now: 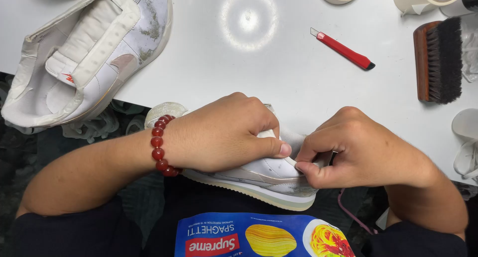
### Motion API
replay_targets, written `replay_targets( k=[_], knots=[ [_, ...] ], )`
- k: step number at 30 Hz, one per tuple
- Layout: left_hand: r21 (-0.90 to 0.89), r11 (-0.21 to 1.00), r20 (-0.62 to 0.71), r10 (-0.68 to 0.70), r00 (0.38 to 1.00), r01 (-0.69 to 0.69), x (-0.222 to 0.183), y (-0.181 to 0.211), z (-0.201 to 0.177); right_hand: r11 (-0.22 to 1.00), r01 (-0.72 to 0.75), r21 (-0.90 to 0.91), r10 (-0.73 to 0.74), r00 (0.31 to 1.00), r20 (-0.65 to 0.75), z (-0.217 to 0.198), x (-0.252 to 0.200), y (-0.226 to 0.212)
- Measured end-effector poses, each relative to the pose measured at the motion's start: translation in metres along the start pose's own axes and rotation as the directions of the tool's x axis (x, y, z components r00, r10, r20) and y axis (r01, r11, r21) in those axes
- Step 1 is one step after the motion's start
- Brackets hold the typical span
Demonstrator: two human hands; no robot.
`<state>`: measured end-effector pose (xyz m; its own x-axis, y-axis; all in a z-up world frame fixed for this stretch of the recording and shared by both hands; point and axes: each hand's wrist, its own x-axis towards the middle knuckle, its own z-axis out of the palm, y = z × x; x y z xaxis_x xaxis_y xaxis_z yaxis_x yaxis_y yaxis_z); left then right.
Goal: The person applies masking tape around the heel collar and upper edge of a sneaker, tearing and trimming the tape, cutting pieces with a utility knife, and pressing the tape down along the shoe. They then hold the shoe and rub a white block along the taped sole edge.
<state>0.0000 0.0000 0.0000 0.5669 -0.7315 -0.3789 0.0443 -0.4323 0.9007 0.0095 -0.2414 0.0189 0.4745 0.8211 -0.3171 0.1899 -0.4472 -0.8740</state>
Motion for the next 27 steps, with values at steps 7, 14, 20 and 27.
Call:
replay_targets(
  k=[7, 14, 20, 27],
  knots=[
    [-0.001, 0.998, -0.089, 0.055, 0.995, -0.055, 0.001, -0.011, 0.005, 0.989, -0.101, -0.111, 0.085, 0.987, -0.138, 0.013, 0.001, -0.003],
    [-0.089, 0.996, -0.070, -0.038, 0.997, 0.032, -0.001, -0.009, -0.003, 0.984, -0.051, 0.172, 0.075, 0.988, -0.138, 0.011, -0.011, 0.020],
    [-0.067, 0.998, -0.076, 0.004, 0.997, -0.010, 0.000, -0.008, 0.000, 0.995, 0.014, 0.101, -0.001, 0.992, -0.128, 0.010, -0.008, 0.012],
    [-0.053, 0.998, -0.104, 0.011, 0.994, -0.017, 0.003, -0.007, 0.004, 0.992, -0.006, -0.125, -0.023, 0.973, -0.231, 0.017, -0.001, 0.000]
  ],
)
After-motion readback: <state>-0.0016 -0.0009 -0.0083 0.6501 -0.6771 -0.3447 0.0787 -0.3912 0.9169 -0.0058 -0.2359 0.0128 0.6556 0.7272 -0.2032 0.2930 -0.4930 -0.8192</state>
